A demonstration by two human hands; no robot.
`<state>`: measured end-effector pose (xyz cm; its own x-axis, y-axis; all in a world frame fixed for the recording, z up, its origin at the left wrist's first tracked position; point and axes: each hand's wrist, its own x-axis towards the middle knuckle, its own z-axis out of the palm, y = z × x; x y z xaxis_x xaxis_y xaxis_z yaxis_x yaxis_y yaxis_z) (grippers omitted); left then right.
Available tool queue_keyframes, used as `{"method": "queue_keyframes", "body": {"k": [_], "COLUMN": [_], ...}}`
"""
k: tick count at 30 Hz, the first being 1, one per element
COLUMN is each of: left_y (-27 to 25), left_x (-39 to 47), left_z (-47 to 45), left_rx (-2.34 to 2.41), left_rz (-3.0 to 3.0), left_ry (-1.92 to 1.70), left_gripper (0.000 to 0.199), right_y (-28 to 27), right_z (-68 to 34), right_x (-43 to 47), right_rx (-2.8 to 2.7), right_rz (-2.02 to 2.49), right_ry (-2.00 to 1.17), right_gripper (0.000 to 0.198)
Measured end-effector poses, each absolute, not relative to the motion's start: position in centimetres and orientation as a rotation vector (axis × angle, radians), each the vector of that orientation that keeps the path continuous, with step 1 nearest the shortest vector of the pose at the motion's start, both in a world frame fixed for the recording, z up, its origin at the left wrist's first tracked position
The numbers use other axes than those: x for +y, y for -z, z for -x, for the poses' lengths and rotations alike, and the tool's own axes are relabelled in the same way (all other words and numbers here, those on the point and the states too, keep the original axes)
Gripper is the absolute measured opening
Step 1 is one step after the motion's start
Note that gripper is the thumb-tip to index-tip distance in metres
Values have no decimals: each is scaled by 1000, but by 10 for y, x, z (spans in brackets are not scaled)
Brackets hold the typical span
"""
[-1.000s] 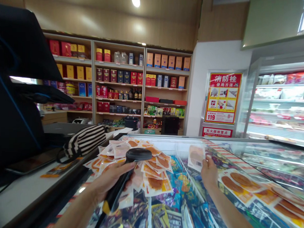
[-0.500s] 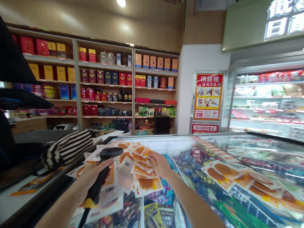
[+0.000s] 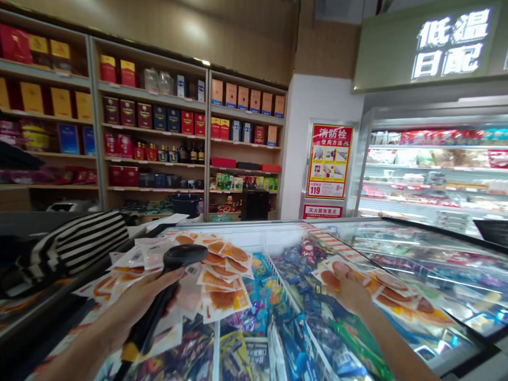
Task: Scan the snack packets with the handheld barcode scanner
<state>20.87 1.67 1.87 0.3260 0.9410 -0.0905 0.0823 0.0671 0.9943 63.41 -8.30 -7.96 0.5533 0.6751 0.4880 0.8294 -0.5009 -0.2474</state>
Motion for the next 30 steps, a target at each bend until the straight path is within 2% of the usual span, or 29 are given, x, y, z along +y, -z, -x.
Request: {"method": "queue_keyframes", "body": {"k": [3,5,8,13,15,22,30], "left_y": [-24,-25,-22,-20,-22,-20,-21], "left_x": [3,-2,-1,1,-3,-7,-10], "left_z": [-215,-217,-218,-216,-216,-217,-213], "left_rx": [971,911,849,821,793,650,526], "left_rz": [-1374,-1382,-1397,-1359,-1337,-1262,-1199], "left_ry": [-774,-749,-706,-715,-727,-622,-586], "left_gripper": [34,32,33,33,32,29,25], "right_y": [76,65,45,25,27,54,69], "right_z": [-624,-613,-607,-624,-625,-570,-547], "right_x": [-73,-64,-58,-57,-49,12,21], "right_rx": [-1482,-1474,-1336,-1000,-943,-718,-684], "right_rz": [2427,2502,2537,2414,2228,1532,1471], "right_ry": [459,526,650,640,582,90,83], "right_gripper": [37,32,31,33,33,36,39]}}
